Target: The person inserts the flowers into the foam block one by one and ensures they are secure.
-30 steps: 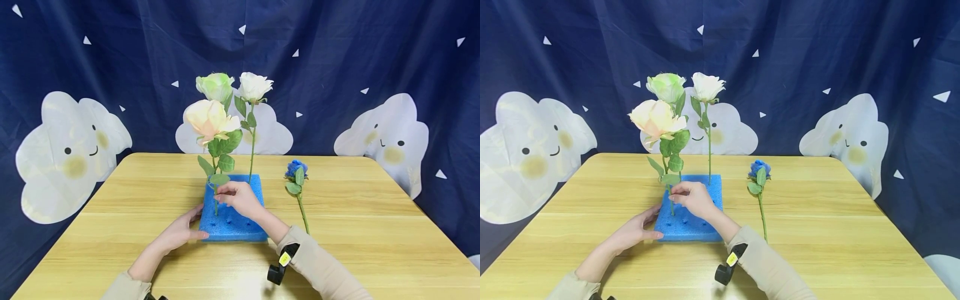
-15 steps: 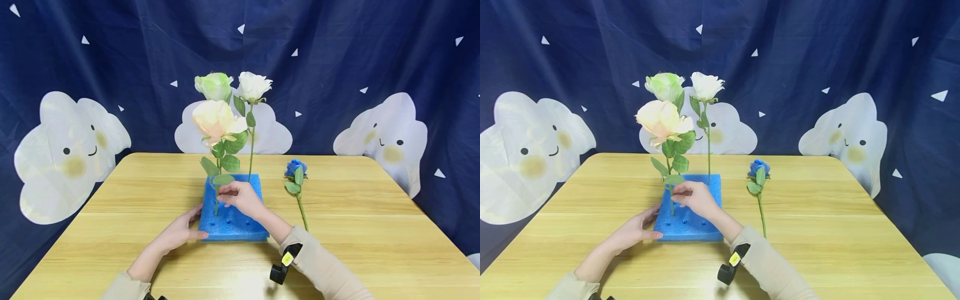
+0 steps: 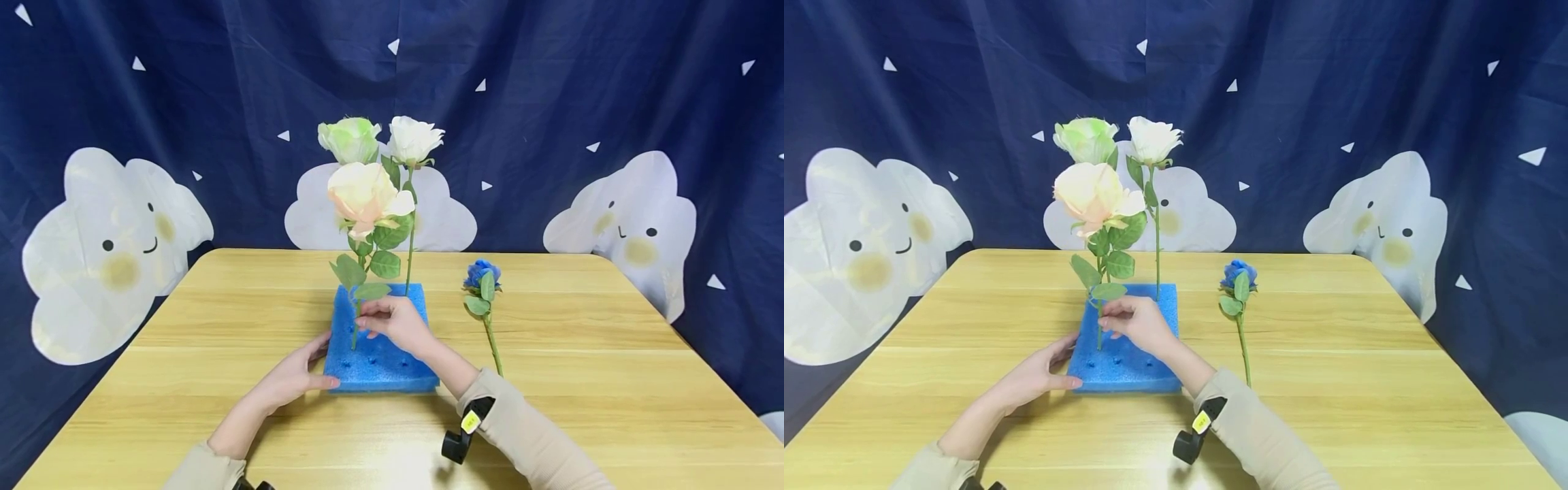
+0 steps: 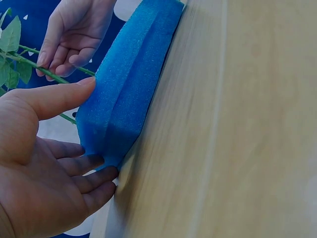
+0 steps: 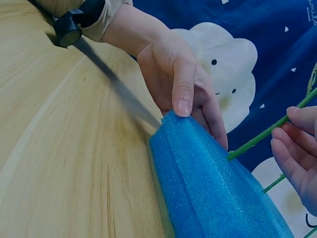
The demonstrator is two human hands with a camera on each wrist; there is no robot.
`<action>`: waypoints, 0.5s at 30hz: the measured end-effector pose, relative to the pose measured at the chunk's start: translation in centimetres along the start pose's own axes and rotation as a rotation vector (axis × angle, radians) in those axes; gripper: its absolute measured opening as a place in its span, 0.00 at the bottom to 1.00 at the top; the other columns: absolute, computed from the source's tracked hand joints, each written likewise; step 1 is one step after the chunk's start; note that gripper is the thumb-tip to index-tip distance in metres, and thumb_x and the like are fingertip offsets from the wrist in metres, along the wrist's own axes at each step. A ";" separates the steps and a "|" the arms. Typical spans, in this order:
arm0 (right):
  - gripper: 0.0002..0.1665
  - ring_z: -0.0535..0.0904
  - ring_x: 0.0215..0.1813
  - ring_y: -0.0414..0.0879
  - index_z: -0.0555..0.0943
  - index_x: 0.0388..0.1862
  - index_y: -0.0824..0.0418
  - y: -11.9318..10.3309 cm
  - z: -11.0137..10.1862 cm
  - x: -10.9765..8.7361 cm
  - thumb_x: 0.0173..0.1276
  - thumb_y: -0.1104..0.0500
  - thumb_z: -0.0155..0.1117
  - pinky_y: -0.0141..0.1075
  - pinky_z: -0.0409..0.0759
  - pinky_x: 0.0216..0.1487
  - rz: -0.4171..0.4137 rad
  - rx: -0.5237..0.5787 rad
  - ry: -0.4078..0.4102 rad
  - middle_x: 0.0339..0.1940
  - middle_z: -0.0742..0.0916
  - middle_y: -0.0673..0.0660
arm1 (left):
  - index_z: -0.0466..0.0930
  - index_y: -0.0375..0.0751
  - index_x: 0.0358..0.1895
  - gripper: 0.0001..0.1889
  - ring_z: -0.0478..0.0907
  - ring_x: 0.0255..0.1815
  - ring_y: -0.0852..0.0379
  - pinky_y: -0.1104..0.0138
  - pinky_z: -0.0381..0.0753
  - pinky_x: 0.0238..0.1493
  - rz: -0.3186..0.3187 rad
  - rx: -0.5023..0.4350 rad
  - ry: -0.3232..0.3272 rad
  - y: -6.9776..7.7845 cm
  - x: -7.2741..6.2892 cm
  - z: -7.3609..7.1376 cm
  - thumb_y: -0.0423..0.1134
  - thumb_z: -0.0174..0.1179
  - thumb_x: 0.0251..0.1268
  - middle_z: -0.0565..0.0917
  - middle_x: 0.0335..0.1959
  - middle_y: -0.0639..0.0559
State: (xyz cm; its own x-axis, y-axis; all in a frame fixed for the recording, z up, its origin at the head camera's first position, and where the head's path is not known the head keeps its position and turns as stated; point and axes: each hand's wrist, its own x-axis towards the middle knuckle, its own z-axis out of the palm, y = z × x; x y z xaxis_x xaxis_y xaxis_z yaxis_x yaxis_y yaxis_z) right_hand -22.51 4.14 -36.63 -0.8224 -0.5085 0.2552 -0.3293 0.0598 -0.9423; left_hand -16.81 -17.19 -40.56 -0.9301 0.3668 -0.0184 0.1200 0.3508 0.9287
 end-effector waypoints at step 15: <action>0.12 0.83 0.35 0.54 0.78 0.42 0.78 0.0 -1.2 -0.8 0.62 0.70 0.60 0.41 0.83 0.35 -0.012 -0.020 0.011 0.34 0.84 0.69 | 0.49 0.26 0.69 0.46 0.56 0.67 0.33 0.46 0.53 0.66 -0.019 -0.008 0.006 0.2 0.0 0.1 0.35 0.68 0.50 0.58 0.68 0.29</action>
State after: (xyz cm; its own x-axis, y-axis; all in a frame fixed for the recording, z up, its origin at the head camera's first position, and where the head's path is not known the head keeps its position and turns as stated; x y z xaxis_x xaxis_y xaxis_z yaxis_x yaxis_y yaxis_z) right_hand -22.47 5.59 -36.61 -0.8232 -0.4998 0.2693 -0.3485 0.0704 -0.9347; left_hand -16.72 -17.08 -40.38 -0.9343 0.3549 -0.0333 0.1001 0.3509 0.9311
